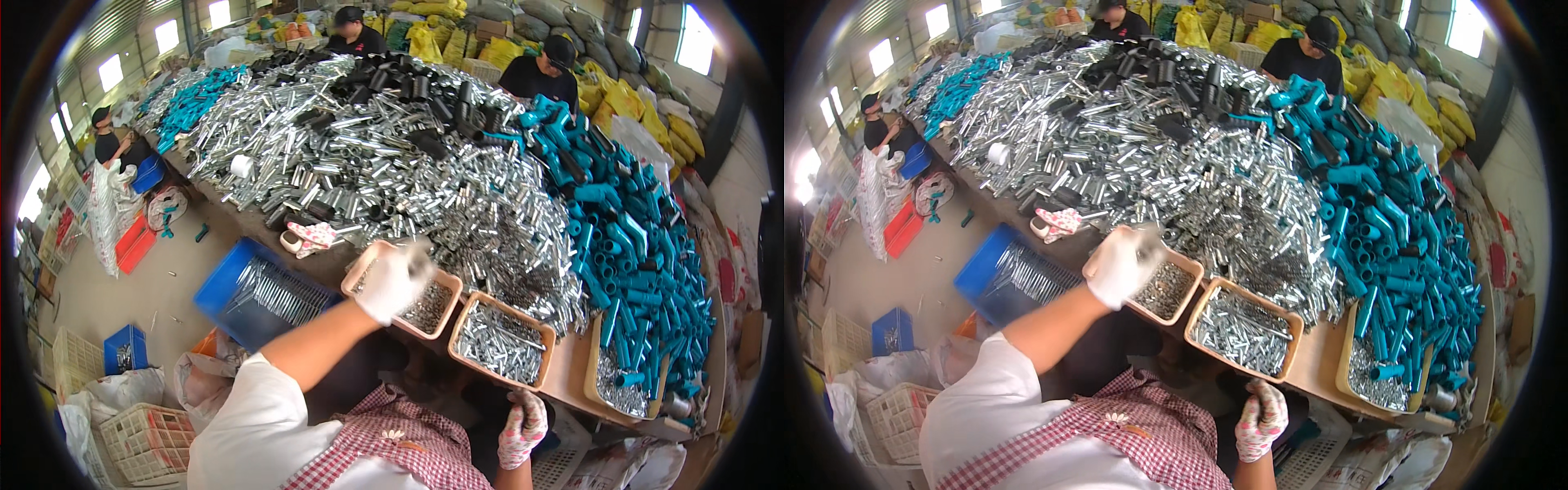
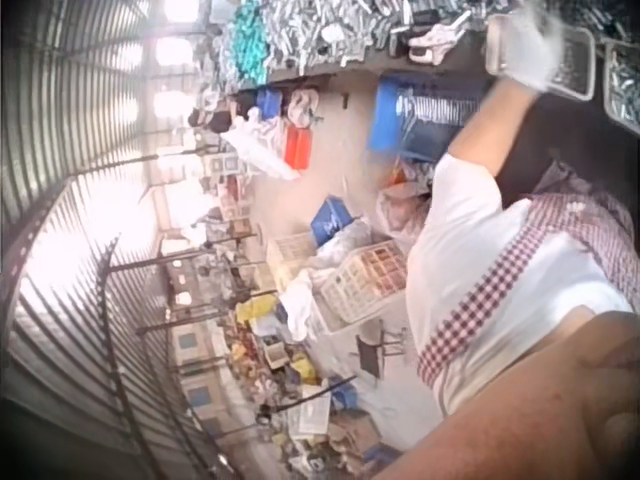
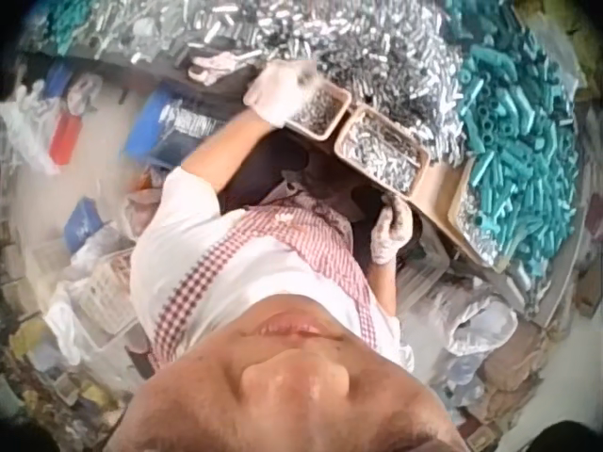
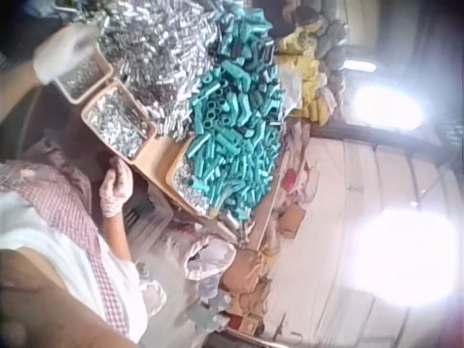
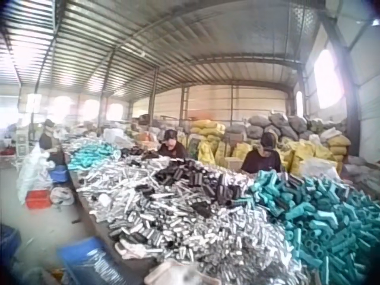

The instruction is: The person assembles tools by fitting metal tubes and fasteners into plastic handles by hand and placing the completed tools into a basket.

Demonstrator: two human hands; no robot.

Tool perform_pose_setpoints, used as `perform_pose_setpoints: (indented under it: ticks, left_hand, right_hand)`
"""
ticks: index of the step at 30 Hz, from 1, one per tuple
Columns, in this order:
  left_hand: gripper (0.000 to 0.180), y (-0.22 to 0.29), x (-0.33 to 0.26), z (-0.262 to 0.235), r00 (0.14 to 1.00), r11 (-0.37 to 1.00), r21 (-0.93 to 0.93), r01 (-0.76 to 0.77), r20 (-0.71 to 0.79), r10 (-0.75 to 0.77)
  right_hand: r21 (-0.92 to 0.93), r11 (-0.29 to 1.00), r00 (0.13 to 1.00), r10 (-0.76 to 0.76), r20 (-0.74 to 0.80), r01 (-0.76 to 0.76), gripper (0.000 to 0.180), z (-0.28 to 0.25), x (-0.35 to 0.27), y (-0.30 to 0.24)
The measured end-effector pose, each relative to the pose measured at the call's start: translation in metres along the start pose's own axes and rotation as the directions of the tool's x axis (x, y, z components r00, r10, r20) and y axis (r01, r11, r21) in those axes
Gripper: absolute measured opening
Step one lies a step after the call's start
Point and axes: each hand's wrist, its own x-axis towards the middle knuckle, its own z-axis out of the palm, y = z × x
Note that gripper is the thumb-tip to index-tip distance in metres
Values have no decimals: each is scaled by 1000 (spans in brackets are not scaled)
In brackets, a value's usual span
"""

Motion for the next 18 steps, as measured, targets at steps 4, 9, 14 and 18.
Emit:
perform_pose_setpoints:
  ticks: [4,9,14,18]
  left_hand:
    - [62,-86,93,-35,943,791,516,328,-124,-310]
    - [54,-137,140,-32,887,657,695,294,59,-459]
    - [37,-143,146,-33,928,740,617,268,39,-370]
    - [27,-120,124,-47,995,883,469,35,-101,14]
  right_hand:
    - [-91,950,938,-273,214,298,24,24,43,-27]
    - [-35,897,838,-397,375,441,24,47,69,-39]
    - [-22,875,763,-411,499,484,31,59,94,-44]
    - [-32,963,828,-214,518,269,33,64,112,-46]
